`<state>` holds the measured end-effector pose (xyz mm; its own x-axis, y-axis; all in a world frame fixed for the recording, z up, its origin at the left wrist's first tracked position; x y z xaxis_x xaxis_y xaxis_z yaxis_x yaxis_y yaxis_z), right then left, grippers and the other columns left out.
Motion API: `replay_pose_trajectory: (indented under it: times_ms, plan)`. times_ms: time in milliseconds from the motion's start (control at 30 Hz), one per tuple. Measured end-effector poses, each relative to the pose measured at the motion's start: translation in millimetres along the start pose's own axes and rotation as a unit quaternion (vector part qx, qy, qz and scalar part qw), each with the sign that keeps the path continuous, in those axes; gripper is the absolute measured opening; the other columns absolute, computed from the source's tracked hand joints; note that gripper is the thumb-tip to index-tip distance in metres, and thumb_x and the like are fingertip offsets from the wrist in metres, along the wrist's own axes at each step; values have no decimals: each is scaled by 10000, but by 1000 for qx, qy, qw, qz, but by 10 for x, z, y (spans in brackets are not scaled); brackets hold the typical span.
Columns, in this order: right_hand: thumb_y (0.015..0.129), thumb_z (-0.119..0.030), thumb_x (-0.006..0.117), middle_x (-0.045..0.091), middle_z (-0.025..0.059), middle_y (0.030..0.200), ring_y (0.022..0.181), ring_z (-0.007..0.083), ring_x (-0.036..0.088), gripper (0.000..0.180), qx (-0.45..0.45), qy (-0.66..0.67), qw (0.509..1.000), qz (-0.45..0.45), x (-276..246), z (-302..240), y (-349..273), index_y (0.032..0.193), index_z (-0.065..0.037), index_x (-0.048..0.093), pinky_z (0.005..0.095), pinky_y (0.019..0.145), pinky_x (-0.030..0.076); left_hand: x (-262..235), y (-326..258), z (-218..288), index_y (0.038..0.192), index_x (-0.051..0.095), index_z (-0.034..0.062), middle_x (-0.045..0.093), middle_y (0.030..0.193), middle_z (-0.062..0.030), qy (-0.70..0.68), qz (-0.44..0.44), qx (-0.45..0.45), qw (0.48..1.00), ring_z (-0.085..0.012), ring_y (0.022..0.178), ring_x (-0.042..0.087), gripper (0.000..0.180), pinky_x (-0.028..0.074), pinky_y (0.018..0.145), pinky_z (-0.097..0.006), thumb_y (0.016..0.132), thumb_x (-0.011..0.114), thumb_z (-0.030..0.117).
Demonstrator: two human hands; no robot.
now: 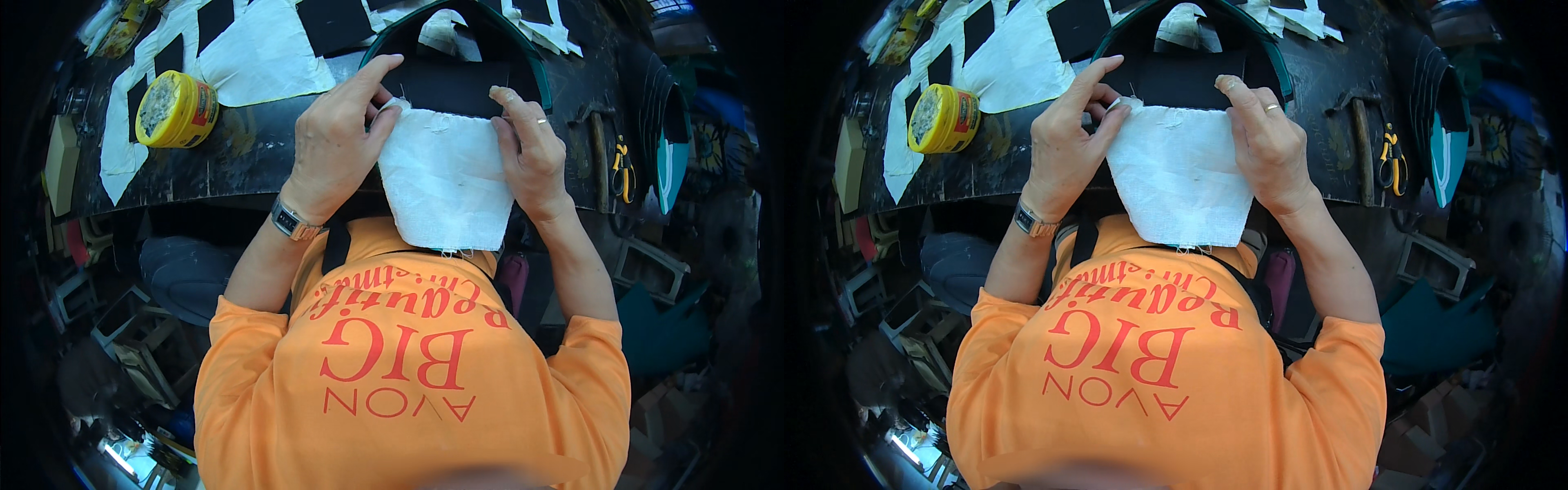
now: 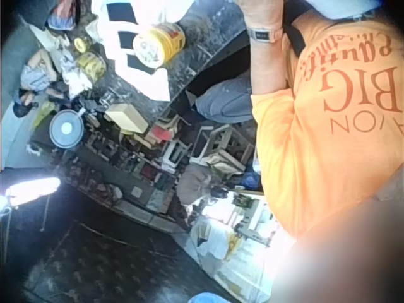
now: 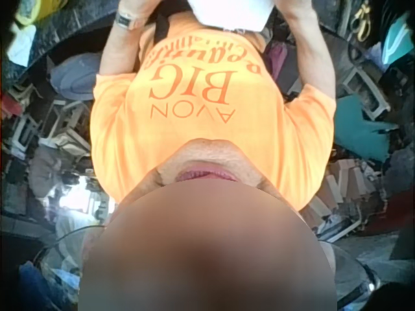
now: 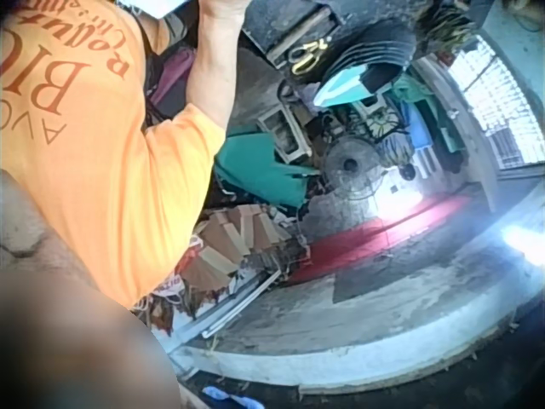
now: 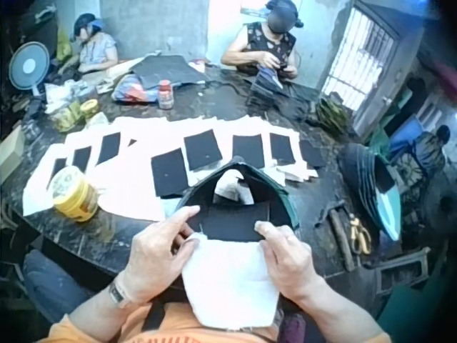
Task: The person assembles hat components by placing black fabric pieces onto white paper templates, then transfers them to a green hat base. They use scissors to trim the fabric and a hammer to secure the pieces. The person also handles a yellow container, opening and closing it during the process.
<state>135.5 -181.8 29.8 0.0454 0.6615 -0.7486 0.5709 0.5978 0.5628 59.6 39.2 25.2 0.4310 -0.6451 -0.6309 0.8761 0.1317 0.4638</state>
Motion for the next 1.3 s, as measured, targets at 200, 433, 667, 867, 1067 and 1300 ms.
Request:
replay_pose_trajectory:
  times_ms: [200, 433, 667, 867, 1067, 1300]
  plan:
    - [854, 79, 710, 682, 127, 943, 748, 259, 706, 480, 19, -6, 1000, -1, 38, 44, -34, 1299, -69, 606, 334, 677, 602, 25, -49, -78, 1326, 635, 131, 726, 852, -37, 11, 3, -39, 999, -163, 675, 676, 496, 537, 618, -297, 851, 773, 93]
    - [853, 50, 728, 683, 134, 958, 769, 278, 707, 489, 42, -6, 999, -3, 53, 72, -30, 1309, -71, 600, 348, 696, 598, 39, -66, -114, 1358, 638, 151, 737, 907, -45, 26, -18, -39, 999, -122, 703, 677, 493, 553, 642, -248, 886, 780, 145]
    - [853, -9, 746, 693, 154, 1079, 838, 295, 713, 501, 67, -22, 997, -20, 77, 122, -48, 1324, -78, 591, 369, 766, 596, 80, -91, -100, 1211, 691, 140, 678, 874, -34, 72, -5, 33, 997, -208, 749, 684, 337, 546, 643, -307, 879, 734, 99]
    - [841, -31, 768, 687, 145, 1161, 901, 312, 708, 600, 121, -7, 992, -39, 51, 118, -58, 1393, -90, 540, 367, 801, 593, 80, -81, -46, 1097, 736, 143, 675, 945, -16, 117, -16, 78, 990, -213, 813, 690, 228, 550, 686, -315, 874, 729, 97]
    - [823, -35, 794, 687, 143, 1244, 868, 281, 722, 716, 96, -42, 994, -11, -65, 47, -143, 1463, -95, 479, 352, 786, 593, 74, -73, -22, 1043, 741, 136, 664, 931, -15, 107, -23, 56, 992, -213, 817, 681, 174, 544, 702, -318, 872, 731, 102]
    - [823, 83, 742, 714, 148, 1146, 764, 218, 691, 638, 74, 47, 995, 48, -132, 131, -278, 1409, -55, 531, 304, 721, 570, 80, -78, -9, 1019, 739, 125, 658, 912, -17, 104, -18, 47, 993, -212, 807, 677, 152, 540, 683, -316, 870, 736, 94]
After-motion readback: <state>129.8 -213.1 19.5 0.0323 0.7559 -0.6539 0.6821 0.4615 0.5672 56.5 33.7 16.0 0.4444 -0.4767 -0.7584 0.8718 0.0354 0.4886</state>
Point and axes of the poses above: each hand's wrist, its own y-axis towards the middle knuckle, its own x-axis out of the palm, z = x × y, the point moved 4 cm from there along y, towards the middle knuckle
